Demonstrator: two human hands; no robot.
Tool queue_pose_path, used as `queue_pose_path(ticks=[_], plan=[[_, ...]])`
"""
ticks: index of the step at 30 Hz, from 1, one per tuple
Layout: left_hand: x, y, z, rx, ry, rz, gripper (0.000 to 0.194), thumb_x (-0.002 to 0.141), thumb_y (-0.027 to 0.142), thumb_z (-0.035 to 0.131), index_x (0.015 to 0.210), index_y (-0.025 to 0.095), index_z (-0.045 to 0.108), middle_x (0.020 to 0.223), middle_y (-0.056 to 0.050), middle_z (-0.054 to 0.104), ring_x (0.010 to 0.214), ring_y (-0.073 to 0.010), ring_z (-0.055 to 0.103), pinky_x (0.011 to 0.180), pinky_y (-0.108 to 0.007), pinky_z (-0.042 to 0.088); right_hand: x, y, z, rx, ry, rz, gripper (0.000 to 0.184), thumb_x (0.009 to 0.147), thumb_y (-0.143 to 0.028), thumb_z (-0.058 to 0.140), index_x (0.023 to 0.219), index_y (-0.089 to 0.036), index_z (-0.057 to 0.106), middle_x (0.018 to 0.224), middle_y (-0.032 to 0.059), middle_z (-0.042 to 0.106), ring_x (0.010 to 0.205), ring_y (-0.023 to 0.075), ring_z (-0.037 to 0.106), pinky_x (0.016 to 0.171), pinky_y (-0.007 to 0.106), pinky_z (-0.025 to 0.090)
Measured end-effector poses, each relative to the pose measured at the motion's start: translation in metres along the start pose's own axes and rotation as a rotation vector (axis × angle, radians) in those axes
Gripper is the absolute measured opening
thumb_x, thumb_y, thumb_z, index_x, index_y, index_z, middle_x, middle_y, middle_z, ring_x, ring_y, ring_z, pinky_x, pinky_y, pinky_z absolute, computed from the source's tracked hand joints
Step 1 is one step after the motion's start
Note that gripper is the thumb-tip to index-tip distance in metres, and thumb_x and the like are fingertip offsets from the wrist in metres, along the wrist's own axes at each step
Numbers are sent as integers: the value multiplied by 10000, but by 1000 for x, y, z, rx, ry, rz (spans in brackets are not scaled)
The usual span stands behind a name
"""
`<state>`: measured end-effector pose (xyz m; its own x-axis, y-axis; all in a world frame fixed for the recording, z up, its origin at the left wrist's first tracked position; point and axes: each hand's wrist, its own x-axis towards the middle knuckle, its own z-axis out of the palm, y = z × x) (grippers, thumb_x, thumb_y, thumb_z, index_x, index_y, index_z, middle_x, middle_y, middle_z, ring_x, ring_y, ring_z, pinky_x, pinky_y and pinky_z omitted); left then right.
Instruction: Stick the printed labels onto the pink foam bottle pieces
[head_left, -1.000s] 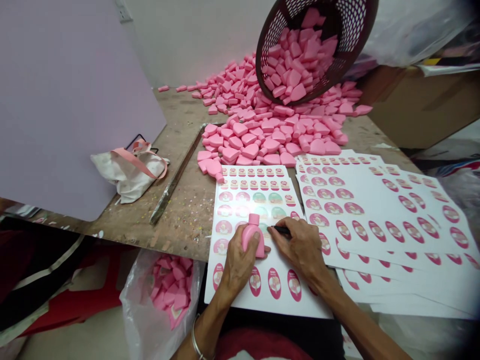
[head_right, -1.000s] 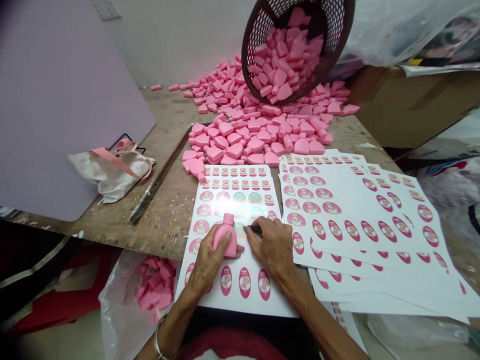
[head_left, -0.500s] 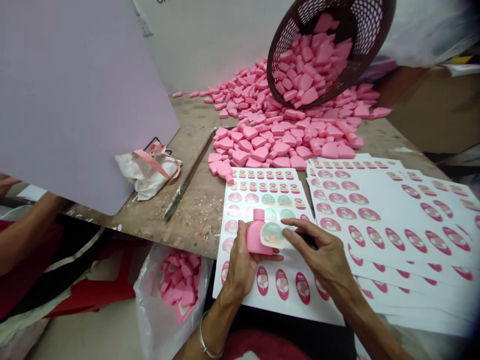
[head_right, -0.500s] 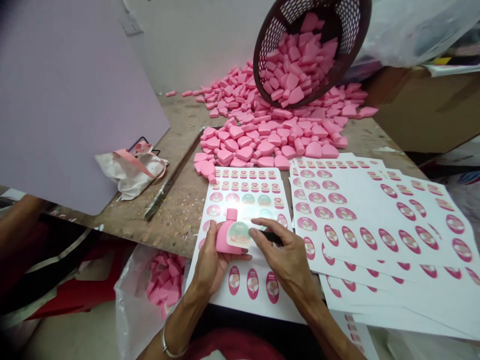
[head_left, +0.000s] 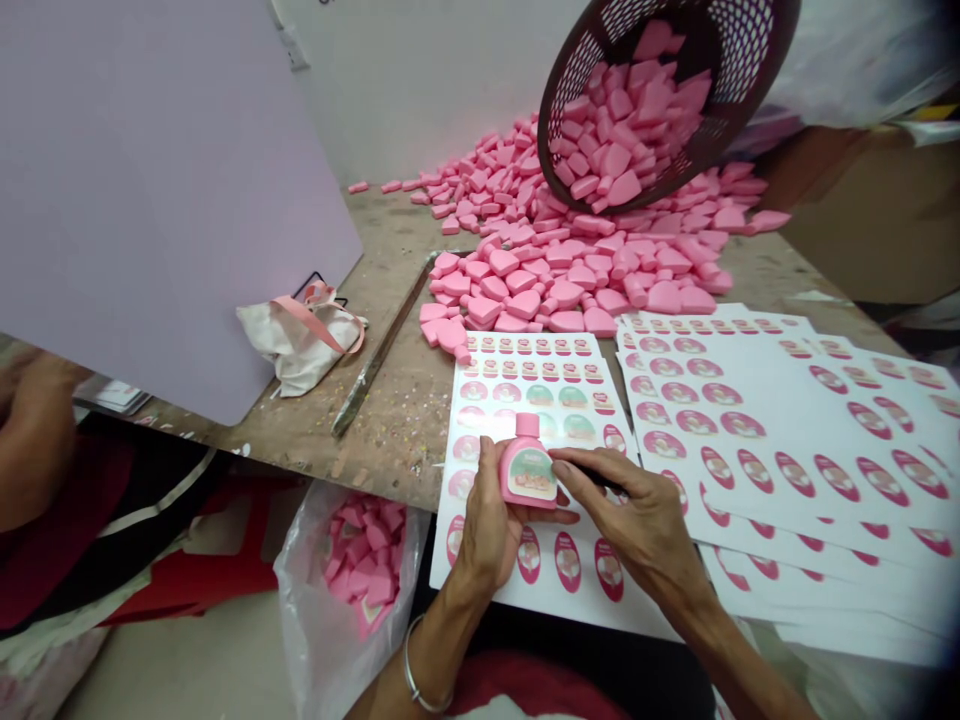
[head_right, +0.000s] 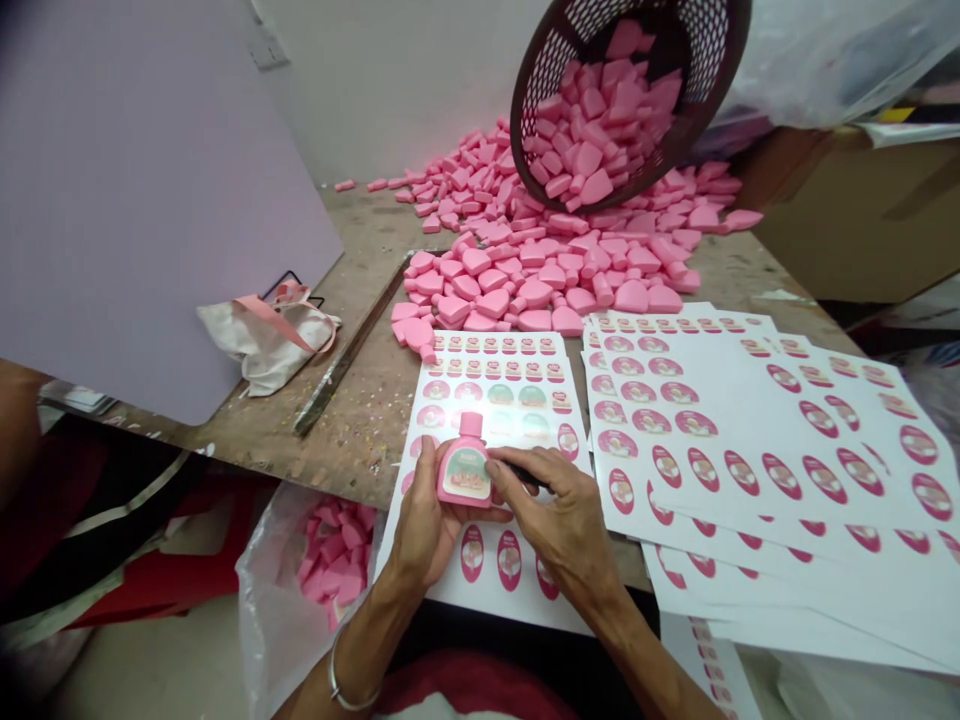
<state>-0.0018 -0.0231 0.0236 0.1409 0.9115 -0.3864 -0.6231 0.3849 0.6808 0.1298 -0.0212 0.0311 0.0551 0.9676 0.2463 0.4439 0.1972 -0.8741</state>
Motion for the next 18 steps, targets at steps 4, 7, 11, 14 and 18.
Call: queue_pose_path(ticks=[4, 7, 11, 14, 18], plan=[[0, 0, -1, 9, 5, -1, 573, 898, 615, 365, 1049, 138, 644, 865, -85, 708, 754, -203, 685, 692, -350, 576, 0, -1, 0, -3, -10, 2, 175, 807, -363, 630, 888, -246, 733, 839, 32, 719, 763, 189, 639, 701, 331, 518], [0, -1, 0, 23, 6, -2, 587, 886, 634, 366, 1040, 141, 644, 881, -85, 705, 770, -209, 684, 687, -344, 576, 0, 0, 1, -10, -6, -2, 176, 811, -371, 623, 884, -250, 729, 832, 36, 717, 756, 195, 634, 701, 347, 515], [-1, 0, 1, 39, -15, 7, 545, 886, 602, 407, 1051, 130, 621, 904, -91, 689, 786, -208, 678, 674, -326, 576, -1, 3, 4, -74, 1, -40, 188, 825, -378, 610, 907, -249, 719, 838, 43, 713, 748, 194, 625, 699, 352, 498], [-3, 3, 0, 156, -55, 89, 384, 827, 470, 611, 1036, 149, 592, 900, -57, 664, 760, -178, 667, 652, -284, 573, -1, 8, 4, -218, 40, -116, 211, 837, -396, 590, 910, -238, 709, 816, 55, 709, 715, 194, 610, 704, 365, 471], [-8, 5, -3, 319, -67, 127, 327, 781, 380, 689, 984, 158, 562, 779, -13, 637, 612, -129, 635, 586, -256, 562, 3, 14, -1, -435, 169, -97, 325, 759, -494, 653, 908, -209, 700, 796, 77, 699, 744, 239, 617, 746, 414, 452]])
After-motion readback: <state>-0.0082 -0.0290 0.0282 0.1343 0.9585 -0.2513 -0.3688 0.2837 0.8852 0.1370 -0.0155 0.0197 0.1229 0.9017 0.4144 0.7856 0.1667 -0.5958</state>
